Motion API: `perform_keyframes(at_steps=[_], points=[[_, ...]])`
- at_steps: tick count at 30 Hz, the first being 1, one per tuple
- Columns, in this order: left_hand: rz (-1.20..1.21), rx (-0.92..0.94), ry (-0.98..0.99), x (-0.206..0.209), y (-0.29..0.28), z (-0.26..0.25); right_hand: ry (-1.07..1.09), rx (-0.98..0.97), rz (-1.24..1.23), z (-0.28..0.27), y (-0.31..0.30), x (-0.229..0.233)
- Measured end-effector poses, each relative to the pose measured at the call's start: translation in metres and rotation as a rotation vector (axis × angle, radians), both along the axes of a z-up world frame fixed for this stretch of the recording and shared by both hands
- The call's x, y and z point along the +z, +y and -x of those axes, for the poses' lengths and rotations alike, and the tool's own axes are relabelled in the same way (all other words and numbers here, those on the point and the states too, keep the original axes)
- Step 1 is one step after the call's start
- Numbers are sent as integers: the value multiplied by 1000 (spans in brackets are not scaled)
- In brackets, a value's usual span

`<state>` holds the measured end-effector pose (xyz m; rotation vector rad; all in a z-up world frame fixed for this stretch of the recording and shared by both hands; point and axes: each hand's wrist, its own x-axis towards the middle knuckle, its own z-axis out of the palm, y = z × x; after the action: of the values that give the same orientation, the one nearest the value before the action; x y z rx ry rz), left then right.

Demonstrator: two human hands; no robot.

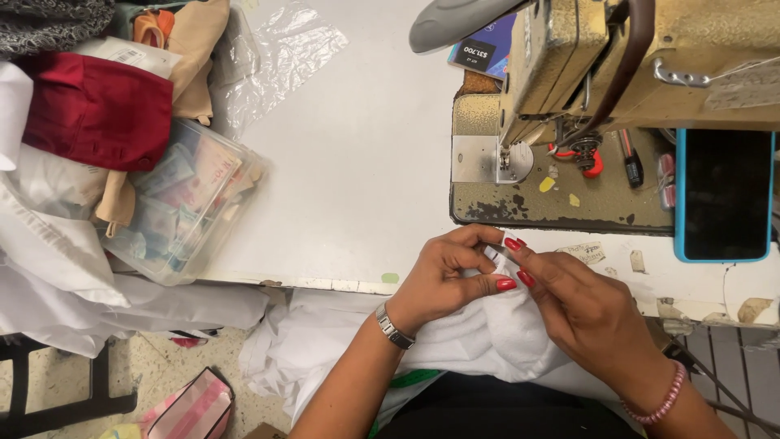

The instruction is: Using a utility knife to rip seams on white fabric pieces at a sewing workstation.

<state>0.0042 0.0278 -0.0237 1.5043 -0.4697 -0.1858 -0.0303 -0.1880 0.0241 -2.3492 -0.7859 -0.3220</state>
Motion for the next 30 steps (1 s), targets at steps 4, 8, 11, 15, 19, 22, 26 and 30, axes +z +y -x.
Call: perform_keyframes(at_steps=[4,8,11,15,19,22,26,30], points=[[0,-17,21,-2,2,0,18,-10,69,1,-2,0],[13,-43,31,-3,2,0,44,-46,89,4,-13,-2],[33,-81,55,2,2,-2,72,-29,10,4,-14,-2],[86,-188,15,11,4,-3,68,26,-33,1,-11,-1],[33,-184,49,4,6,-4,68,-47,-90,0,-5,4],[39,-270,-76,1,9,-6,132,-103,-147,-11,-1,18],[-79,-319,-41,37,9,1,105,17,-160,-27,-11,16],[-447,-150,-338,50,14,17,263,121,22,-37,-12,23]])
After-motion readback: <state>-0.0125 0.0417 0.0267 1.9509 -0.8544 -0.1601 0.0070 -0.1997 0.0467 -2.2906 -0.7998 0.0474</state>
